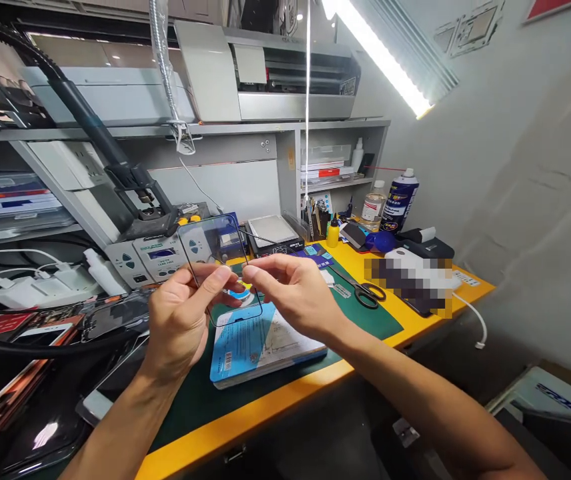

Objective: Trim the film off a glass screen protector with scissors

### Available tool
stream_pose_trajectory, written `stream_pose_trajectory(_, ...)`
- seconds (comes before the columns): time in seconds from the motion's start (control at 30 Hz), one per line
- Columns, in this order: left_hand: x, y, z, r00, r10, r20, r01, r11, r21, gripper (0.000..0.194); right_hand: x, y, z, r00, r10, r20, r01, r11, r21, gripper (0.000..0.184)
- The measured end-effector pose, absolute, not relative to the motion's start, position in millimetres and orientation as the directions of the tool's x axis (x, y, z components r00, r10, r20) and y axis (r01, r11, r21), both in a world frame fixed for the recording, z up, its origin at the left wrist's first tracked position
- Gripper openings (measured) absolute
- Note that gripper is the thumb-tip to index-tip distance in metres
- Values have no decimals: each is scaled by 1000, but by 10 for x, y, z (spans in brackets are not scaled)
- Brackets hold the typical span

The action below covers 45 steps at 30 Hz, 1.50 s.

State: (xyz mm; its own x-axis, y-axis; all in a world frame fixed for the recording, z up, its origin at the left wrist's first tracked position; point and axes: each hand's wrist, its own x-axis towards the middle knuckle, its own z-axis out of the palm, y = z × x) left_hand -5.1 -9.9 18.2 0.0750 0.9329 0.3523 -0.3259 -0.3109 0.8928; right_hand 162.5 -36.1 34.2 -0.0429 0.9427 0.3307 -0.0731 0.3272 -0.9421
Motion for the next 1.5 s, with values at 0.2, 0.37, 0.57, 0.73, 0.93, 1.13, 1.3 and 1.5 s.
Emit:
stream_pose_trajectory(0.2,-59,-112,190,73,949,305,-418,-249,874,17,1580,-293,271,-49,958,283,-149,273,-950,21)
stream_pose_trajectory(0.37,-61,-94,233,6,967,255,-473,-222,853,20,1566,-326,172,-82,963,258,-139,246,-959,21)
stream_pose_trajectory(0.57,-74,-70,254,-67,963,261,-492,-259,831,21,1575,-432,53,-89,967,237,-45,233,-971,22)
stream_pose_trajectory(0.73,-76,-98,246,-62,959,277,-475,-272,837,18,1619,-487,126,-89,964,251,74,258,-963,25)
stream_pose_trajectory(0.93,-79,-114,257,-65,959,276,-472,-273,839,19,1609,-479,181,-91,954,285,100,294,-951,29)
stream_pose_trajectory(1.13,-63,-147,249,-55,962,269,-455,-264,850,23,1548,-400,212,-44,955,293,-36,292,-956,26)
stream_pose_trajectory(1.3,-73,-159,226,-14,951,308,-435,-283,855,21,1477,-323,311,-49,943,330,-42,328,-944,23)
stream_pose_trajectory(1.5,-100,-161,244,24,938,346,-422,-304,854,17,1522,-344,293,-107,934,341,-15,342,-940,26)
